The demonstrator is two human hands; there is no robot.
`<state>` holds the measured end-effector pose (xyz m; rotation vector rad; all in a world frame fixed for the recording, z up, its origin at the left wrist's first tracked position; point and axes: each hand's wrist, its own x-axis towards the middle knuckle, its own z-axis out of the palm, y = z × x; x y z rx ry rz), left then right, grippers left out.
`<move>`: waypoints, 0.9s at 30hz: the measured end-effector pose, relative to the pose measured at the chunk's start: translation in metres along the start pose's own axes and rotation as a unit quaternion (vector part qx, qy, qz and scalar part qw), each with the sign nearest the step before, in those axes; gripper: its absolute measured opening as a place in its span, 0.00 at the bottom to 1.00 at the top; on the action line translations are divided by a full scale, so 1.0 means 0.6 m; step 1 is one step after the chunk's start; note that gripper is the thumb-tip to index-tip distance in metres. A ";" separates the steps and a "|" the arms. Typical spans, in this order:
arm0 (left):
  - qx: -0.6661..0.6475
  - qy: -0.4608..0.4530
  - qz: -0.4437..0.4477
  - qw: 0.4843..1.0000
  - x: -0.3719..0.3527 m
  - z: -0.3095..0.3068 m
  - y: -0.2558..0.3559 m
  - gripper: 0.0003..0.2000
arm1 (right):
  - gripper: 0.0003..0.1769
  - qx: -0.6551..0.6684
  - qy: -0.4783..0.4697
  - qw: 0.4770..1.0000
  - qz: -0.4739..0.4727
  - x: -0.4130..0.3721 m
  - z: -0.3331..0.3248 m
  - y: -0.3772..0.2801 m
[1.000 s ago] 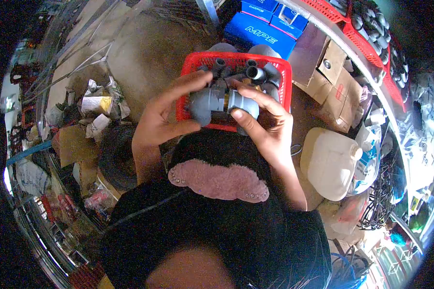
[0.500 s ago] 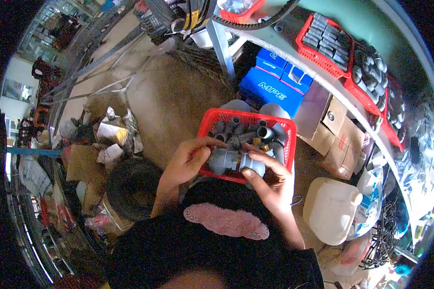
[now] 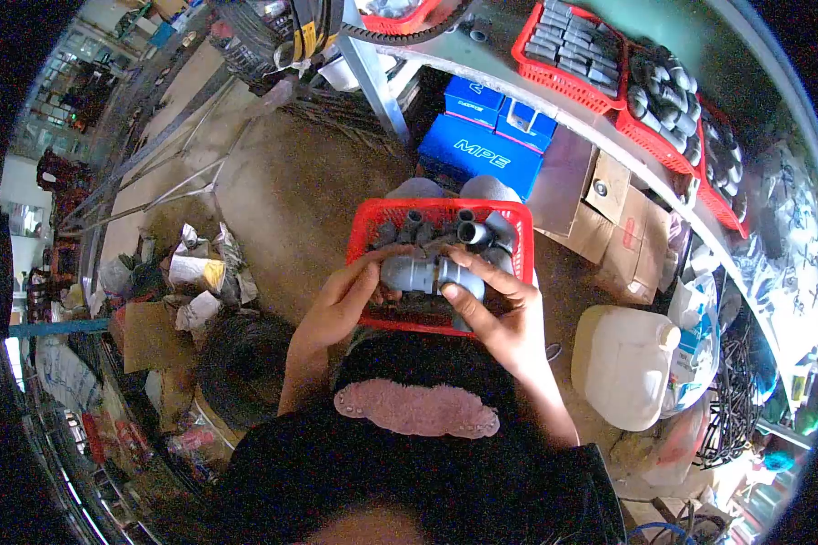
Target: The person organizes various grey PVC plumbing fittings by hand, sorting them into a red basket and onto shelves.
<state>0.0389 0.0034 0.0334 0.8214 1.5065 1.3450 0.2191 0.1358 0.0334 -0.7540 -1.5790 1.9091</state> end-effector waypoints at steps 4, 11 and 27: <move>0.089 0.027 0.213 0.973 0.015 0.003 0.013 0.15 | 0.21 -0.260 -0.076 0.959 -0.080 0.007 0.001 -0.007; -0.094 -0.075 0.220 0.968 -0.007 -0.008 0.023 0.13 | 0.19 -0.084 -0.019 0.996 0.029 0.005 0.012 0.032; 0.220 -0.018 0.140 0.965 0.009 0.007 0.038 0.15 | 0.21 -0.042 -0.009 0.999 0.023 0.011 -0.011 0.020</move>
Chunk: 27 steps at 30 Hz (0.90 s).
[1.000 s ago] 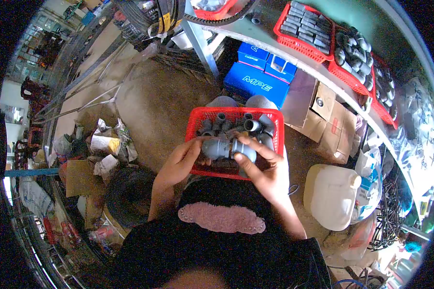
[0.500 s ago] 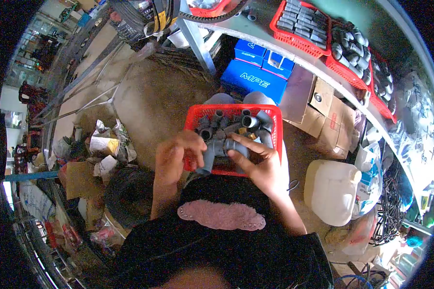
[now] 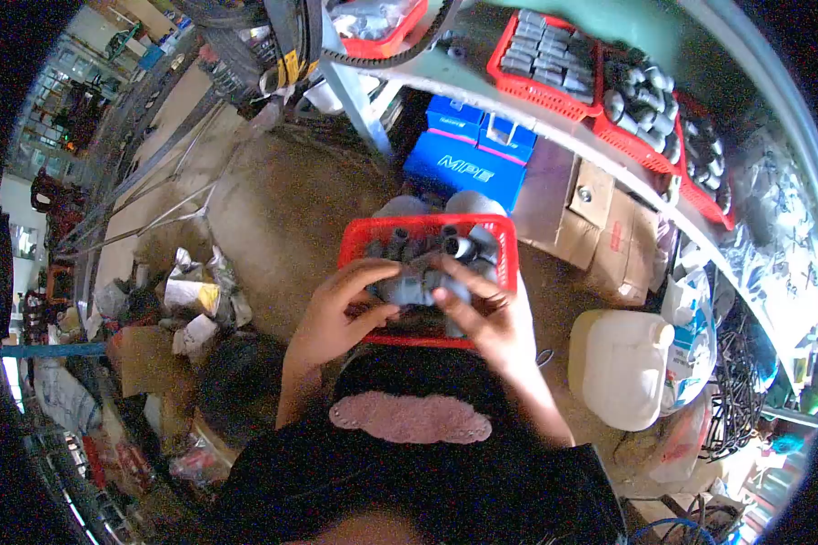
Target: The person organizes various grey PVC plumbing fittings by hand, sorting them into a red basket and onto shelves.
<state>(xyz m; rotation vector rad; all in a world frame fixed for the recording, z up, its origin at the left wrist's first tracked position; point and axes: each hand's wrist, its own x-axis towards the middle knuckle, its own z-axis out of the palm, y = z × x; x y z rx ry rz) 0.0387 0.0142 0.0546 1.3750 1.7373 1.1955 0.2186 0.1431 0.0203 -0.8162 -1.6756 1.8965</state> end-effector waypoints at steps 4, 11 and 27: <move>0.087 -0.007 0.179 0.980 0.006 0.001 -0.020 0.19 | 0.21 0.113 0.027 0.993 0.015 0.002 0.014 0.013; -0.162 0.164 0.060 0.971 0.009 0.038 -0.021 0.22 | 0.20 0.103 0.003 0.995 0.003 -0.002 0.003 -0.010; -0.041 -0.048 -0.058 0.996 0.004 -0.004 0.015 0.24 | 0.18 0.115 0.037 0.992 -0.029 0.005 -0.001 -0.003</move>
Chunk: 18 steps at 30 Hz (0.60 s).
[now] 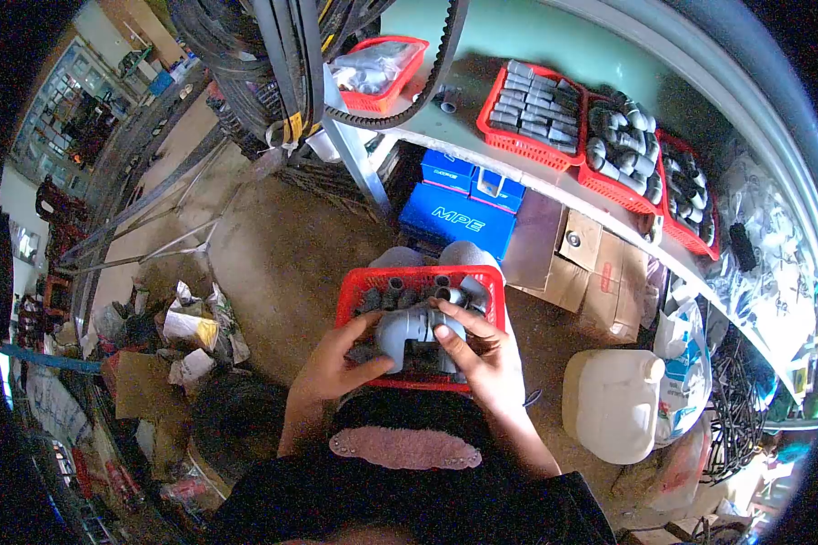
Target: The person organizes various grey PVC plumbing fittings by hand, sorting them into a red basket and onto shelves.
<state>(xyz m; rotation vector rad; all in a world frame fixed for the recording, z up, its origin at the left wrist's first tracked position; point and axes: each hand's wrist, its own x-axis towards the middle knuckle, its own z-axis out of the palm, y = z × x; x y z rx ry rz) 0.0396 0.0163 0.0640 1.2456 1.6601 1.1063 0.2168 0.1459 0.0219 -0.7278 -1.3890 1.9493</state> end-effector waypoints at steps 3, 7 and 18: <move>0.160 0.054 0.110 0.979 0.012 0.002 -0.017 0.22 | 0.17 0.003 -0.049 0.998 0.029 0.001 -0.007 -0.002; 0.230 0.144 0.257 0.928 0.030 -0.010 -0.017 0.21 | 0.16 -0.014 -0.043 0.998 0.049 0.001 0.011 0.003; -0.072 0.011 0.232 0.970 0.024 -0.021 -0.013 0.12 | 0.18 -0.081 -0.028 0.996 -0.001 0.009 -0.007 0.010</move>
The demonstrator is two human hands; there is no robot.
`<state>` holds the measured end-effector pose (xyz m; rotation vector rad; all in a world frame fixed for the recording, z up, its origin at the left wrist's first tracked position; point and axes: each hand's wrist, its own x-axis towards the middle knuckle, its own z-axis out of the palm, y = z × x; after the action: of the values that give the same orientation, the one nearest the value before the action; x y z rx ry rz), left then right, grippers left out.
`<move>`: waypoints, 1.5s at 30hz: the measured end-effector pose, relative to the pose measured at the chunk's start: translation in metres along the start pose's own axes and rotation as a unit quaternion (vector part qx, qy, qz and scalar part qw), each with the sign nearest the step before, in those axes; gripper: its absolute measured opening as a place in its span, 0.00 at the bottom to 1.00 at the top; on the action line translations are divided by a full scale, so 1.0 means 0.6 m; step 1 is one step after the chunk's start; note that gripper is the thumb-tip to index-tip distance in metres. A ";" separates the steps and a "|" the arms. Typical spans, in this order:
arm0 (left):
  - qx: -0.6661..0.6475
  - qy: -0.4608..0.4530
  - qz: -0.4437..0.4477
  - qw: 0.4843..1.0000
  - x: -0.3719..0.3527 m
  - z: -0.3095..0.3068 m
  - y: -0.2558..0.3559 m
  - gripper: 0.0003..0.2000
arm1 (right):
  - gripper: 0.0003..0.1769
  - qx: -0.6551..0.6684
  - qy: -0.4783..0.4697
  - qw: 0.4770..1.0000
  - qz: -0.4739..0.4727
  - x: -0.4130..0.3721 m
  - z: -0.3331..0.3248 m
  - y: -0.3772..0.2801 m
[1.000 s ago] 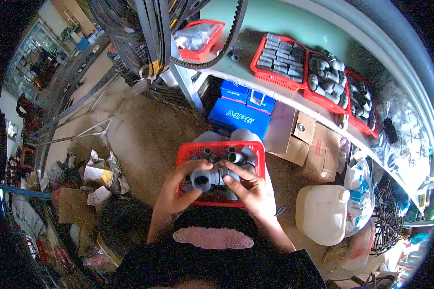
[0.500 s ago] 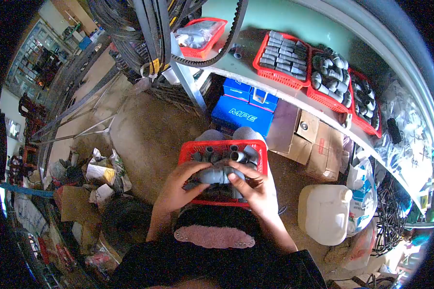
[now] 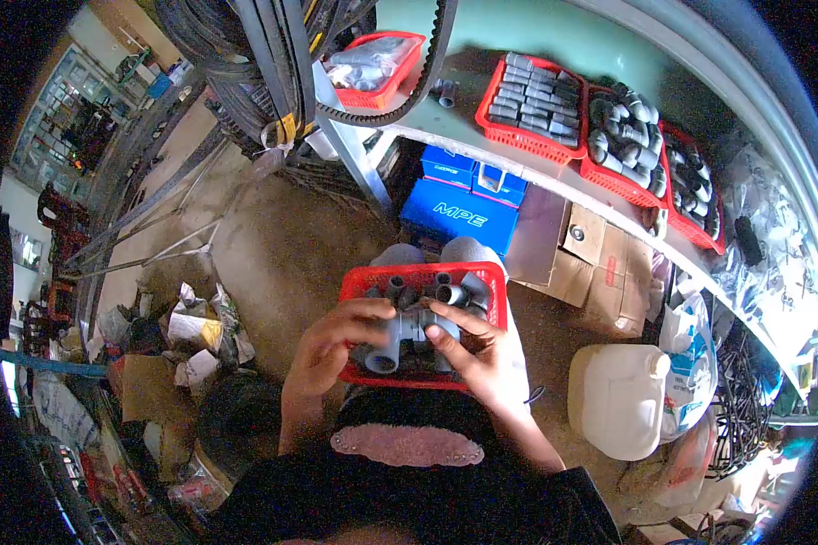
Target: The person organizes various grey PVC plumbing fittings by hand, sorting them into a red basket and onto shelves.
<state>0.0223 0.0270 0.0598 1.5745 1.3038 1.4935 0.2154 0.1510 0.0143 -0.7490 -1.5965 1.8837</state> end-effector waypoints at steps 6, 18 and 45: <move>0.038 -0.062 0.005 0.997 0.000 -0.007 -0.006 0.09 | 0.19 0.063 -0.014 0.998 -0.004 -0.004 0.013 -0.005; -0.181 0.041 -0.282 0.941 -0.001 0.060 -0.007 0.28 | 0.19 -0.104 0.033 0.993 -0.053 -0.011 -0.002 -0.040; 0.087 -0.240 -0.313 0.915 0.081 0.061 0.025 0.32 | 0.19 -0.125 0.079 0.979 0.142 0.035 -0.031 -0.010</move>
<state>0.0554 0.0741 0.0846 1.3198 1.4690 0.5653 0.2146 0.1798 0.0165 -1.2632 -1.7155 1.7752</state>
